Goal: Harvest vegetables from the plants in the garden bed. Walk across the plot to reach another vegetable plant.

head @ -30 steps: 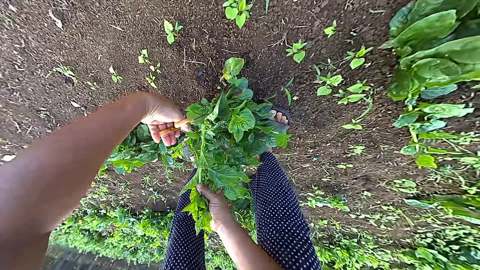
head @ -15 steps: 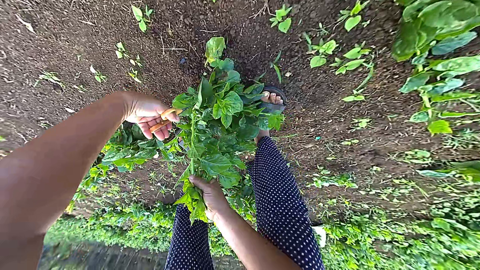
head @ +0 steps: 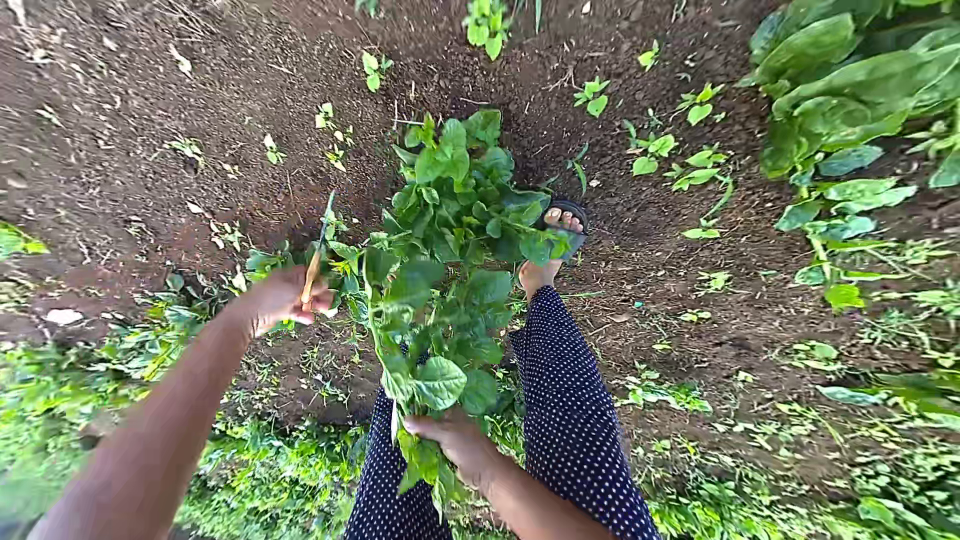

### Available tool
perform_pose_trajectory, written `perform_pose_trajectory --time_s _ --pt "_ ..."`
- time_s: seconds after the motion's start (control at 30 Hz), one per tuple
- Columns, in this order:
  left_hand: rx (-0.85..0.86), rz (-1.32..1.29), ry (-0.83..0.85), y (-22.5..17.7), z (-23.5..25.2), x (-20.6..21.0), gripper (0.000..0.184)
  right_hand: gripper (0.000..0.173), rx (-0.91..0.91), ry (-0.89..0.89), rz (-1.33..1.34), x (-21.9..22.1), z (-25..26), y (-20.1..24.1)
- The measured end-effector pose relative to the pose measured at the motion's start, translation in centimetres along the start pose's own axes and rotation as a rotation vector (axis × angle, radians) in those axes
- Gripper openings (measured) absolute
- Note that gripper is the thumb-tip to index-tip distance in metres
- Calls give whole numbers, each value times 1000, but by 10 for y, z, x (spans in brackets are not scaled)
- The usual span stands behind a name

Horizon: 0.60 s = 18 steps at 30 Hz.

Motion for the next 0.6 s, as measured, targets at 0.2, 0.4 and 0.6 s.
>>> perform_pose_trajectory --time_s 0.2,0.4,0.6 --pt "-26 -400 -261 164 -107 -6 31 46 -18 -6 -38 36 -97 -20" --pt "117 -408 -235 210 -179 -17 29 47 -316 -239 -234 37 -181 0" --pt "584 -116 -161 97 -273 -39 36 41 -585 -513 -395 46 -279 -4"
Point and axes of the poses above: each hand's wrist, its own z-axis towards the middle knuckle, its own x-axis out of the palm, y = z × x, the point moved 6 cm from there along z, towards the middle knuckle, and after that the axes turned 10 degrees about -z, right-handed, at the moved point
